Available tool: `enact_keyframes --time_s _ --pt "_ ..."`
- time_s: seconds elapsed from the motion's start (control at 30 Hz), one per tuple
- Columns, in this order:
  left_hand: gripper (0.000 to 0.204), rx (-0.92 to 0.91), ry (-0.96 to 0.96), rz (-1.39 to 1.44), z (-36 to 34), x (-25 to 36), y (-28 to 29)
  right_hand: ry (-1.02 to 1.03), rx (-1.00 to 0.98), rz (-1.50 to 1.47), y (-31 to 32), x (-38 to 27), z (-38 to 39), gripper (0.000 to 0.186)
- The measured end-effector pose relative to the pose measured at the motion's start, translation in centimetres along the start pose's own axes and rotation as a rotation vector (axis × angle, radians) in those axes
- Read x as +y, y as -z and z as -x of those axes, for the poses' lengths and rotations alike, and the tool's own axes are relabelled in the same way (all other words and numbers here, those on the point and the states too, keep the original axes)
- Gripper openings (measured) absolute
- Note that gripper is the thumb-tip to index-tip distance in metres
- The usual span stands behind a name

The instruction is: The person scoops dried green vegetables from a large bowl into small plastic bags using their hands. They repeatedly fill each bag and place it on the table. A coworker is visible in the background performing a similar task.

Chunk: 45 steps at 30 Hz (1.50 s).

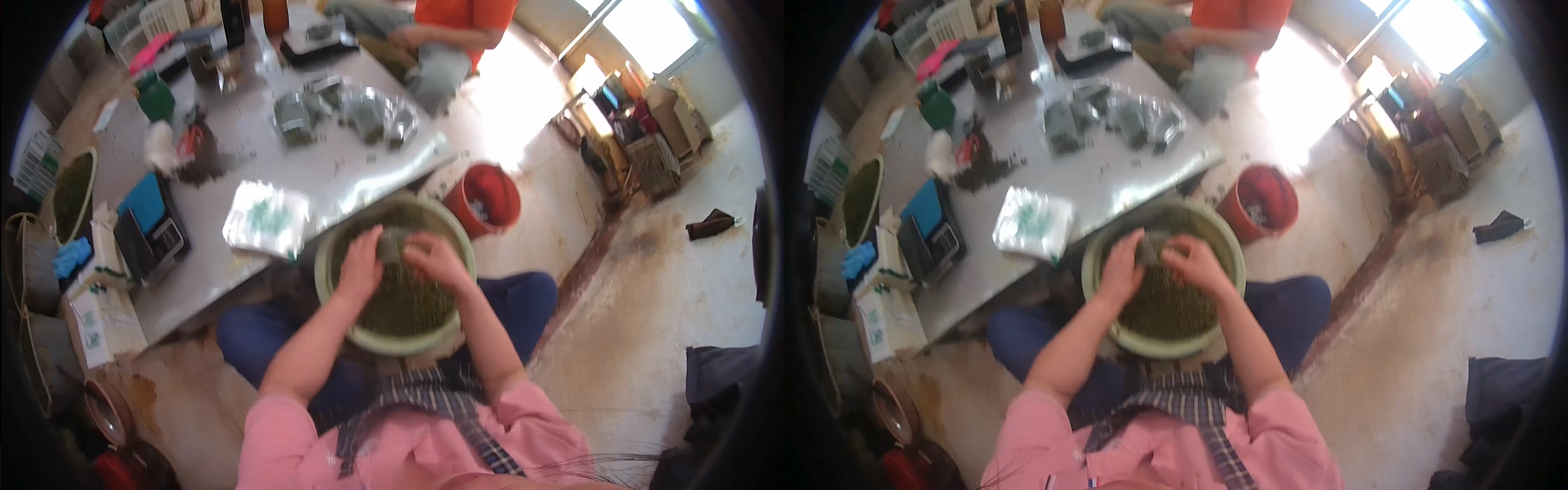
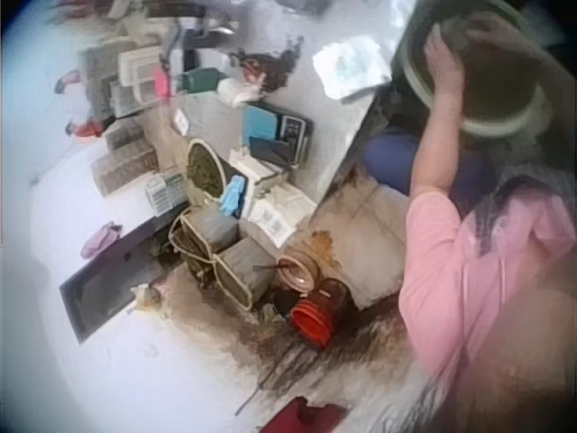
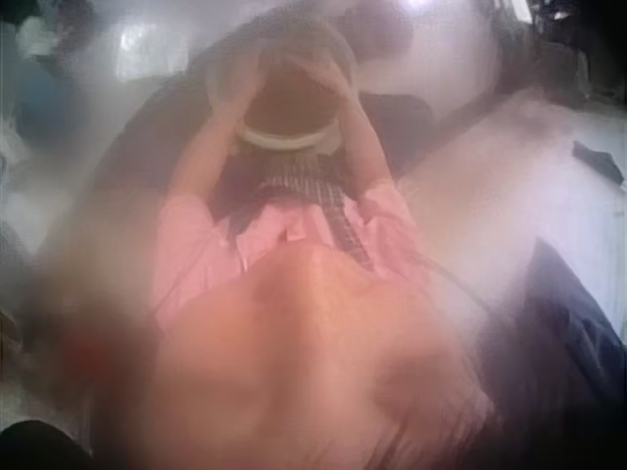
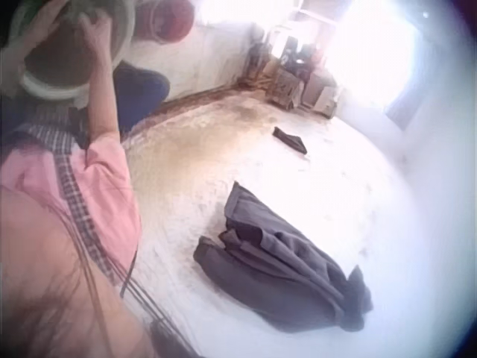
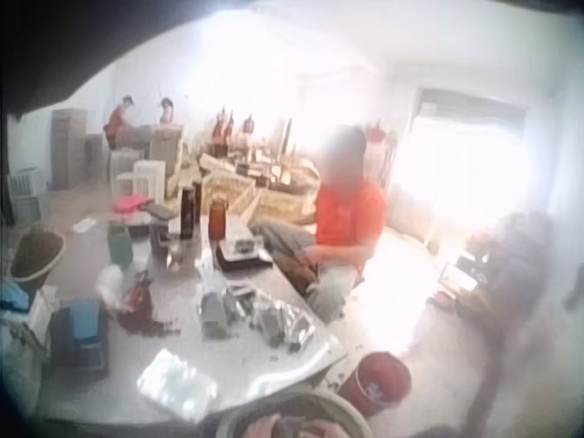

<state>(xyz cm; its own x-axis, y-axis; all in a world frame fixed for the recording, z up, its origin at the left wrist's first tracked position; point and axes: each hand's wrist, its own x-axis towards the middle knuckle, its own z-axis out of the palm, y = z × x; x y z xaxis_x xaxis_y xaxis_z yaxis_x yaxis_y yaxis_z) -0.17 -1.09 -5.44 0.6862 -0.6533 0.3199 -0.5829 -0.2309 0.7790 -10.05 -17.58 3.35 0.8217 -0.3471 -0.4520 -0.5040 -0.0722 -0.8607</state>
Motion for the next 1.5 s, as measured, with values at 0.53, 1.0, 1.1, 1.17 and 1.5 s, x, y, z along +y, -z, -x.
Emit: enact_keyframes --time_s 0.53,1.0,1.1,1.17,1.5 --pt "0.066 -0.142 0.145 0.283 -1.3 1.0 1.4 0.412 -0.249 0.848 -0.8 -3.3 -0.4 0.056" --pt "0.041 0.198 0.259 -0.498 -3.0 1.9 14.2 0.95 0.486 0.535 2.6 -17.2 -19.0 0.028" --pt "0.024 0.185 0.247 -0.547 -2.7 0.0 13.4 0.894 0.491 0.839 1.6 -15.2 -22.0 0.036" --pt "0.019 0.202 0.251 -0.427 -2.4 -0.5 13.7 0.947 0.424 0.681 0.0 -12.2 -21.2 0.038" --pt "0.024 0.356 0.312 -0.269 -2.8 -0.1 14.2 0.687 0.004 0.996 -4.2 9.8 -4.8 0.05"
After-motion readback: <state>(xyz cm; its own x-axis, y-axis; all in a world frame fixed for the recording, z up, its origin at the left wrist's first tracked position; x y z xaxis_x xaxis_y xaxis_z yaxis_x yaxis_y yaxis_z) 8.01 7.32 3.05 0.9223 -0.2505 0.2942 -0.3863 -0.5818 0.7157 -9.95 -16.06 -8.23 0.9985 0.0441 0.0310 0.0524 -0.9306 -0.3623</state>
